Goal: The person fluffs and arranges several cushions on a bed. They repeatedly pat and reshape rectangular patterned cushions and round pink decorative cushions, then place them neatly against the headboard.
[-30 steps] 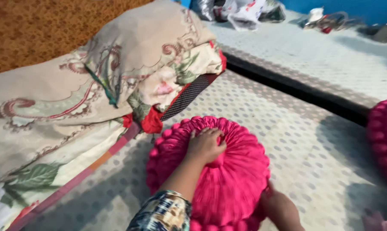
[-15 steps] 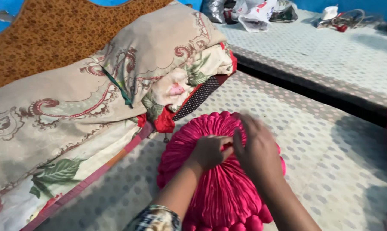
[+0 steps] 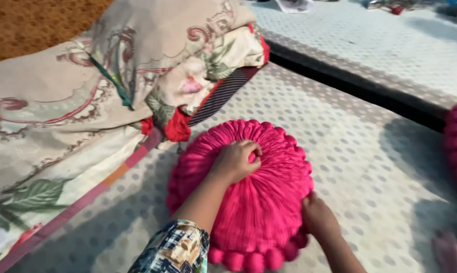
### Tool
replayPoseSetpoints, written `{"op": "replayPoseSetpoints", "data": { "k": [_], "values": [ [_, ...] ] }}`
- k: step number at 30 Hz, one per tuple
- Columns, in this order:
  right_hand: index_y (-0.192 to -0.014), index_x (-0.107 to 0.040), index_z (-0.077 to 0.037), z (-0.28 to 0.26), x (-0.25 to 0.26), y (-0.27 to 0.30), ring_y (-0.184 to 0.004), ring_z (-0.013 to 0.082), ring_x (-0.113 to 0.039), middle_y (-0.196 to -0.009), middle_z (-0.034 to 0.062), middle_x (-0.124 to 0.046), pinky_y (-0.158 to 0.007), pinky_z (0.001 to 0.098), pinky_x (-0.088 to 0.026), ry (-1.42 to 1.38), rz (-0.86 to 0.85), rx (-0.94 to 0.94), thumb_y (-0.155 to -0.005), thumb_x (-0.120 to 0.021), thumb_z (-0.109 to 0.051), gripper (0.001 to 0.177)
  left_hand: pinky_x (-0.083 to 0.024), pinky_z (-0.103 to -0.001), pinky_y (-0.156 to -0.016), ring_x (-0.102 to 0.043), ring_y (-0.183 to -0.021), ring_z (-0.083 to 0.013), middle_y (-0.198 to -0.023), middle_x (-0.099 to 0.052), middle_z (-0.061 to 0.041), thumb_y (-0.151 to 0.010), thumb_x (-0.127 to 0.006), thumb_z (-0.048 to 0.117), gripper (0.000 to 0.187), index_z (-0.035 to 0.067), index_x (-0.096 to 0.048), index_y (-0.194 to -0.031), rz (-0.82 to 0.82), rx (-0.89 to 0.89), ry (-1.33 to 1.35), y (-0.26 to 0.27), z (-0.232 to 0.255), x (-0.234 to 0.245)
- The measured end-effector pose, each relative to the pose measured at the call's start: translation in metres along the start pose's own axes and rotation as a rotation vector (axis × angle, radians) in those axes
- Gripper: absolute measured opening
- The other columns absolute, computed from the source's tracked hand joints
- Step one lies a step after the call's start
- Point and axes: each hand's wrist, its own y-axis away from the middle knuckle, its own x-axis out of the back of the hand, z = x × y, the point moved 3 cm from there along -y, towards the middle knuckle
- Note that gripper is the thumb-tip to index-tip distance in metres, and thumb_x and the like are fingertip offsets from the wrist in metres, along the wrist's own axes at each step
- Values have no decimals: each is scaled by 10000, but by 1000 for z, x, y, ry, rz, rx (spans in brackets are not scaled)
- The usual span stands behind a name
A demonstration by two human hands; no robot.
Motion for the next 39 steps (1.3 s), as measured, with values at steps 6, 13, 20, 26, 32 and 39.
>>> {"op": "replayPoseSetpoints", "data": {
  "k": [6, 13, 20, 26, 32, 39],
  "values": [
    [-1188, -731, -228, -103, 13, 121, -1154, 255, -687, -1207, 69, -715, -990, 434, -546, 400, -515, 331, -931, -551, -433, 374, -114, -744, -1108, -300, -1456, -445, -1566, -457, -148, -904, -595, 617, 724, 143, -540, -1448, 315, 76, -228, -13, 22, 1],
    [-1029, -740, -25, -224, 137, 137, -798, 356, -737, -909, 202, -749, -782, 461, -564, 107, -63, 505, -1068, -528, -306, 354, -166, -640, -1191, -365, -1481, -351, -1532, -519, -107, -917, -574, 602, 657, 147, -581, -1391, 273, 28, -74, 51, -5, 15],
    [-1476, -465, -27, -156, 113, 96, -1387, 380, -468, -1507, 212, -501, -1151, 466, -349, 5, 585, 588, -1014, -407, -381, 585, -191, -624, -1215, -371, -1489, -374, -1541, -517, -121, -974, -545, 569, 591, 126, -614, -1359, 271, -75, -46, 65, -7, -14],
    [-1523, -392, -4, -26, 21, 43, -1508, 375, -338, -1609, 252, -377, -1234, 446, -267, -486, 299, 166, -1092, -249, -531, 696, -208, -616, -1200, -384, -1475, -371, -1544, -522, -83, -1001, -510, 460, 505, 129, -622, -1365, 325, -134, -133, 70, -3, -7],
    [-1484, -520, -110, 25, -13, 40, -1061, 476, -622, -1193, 287, -647, -950, 535, -496, -162, 341, 143, -1079, -303, -420, 555, -281, -571, -1170, -463, -1408, -355, -1470, -590, -94, -1010, -527, 403, 431, 131, -645, -1324, 411, -167, -134, 67, -5, -5],
    [-1115, -626, -68, 22, 73, 21, -759, 239, -592, -880, 93, -604, -660, 392, -506, -1060, -187, -355, -1008, -519, -386, 352, -585, -370, -944, -774, -1006, -256, -1054, -811, -140, -1011, -601, 273, 298, 31, -743, -1111, 110, -37, 747, 38, -74, 23]
  ]
}}
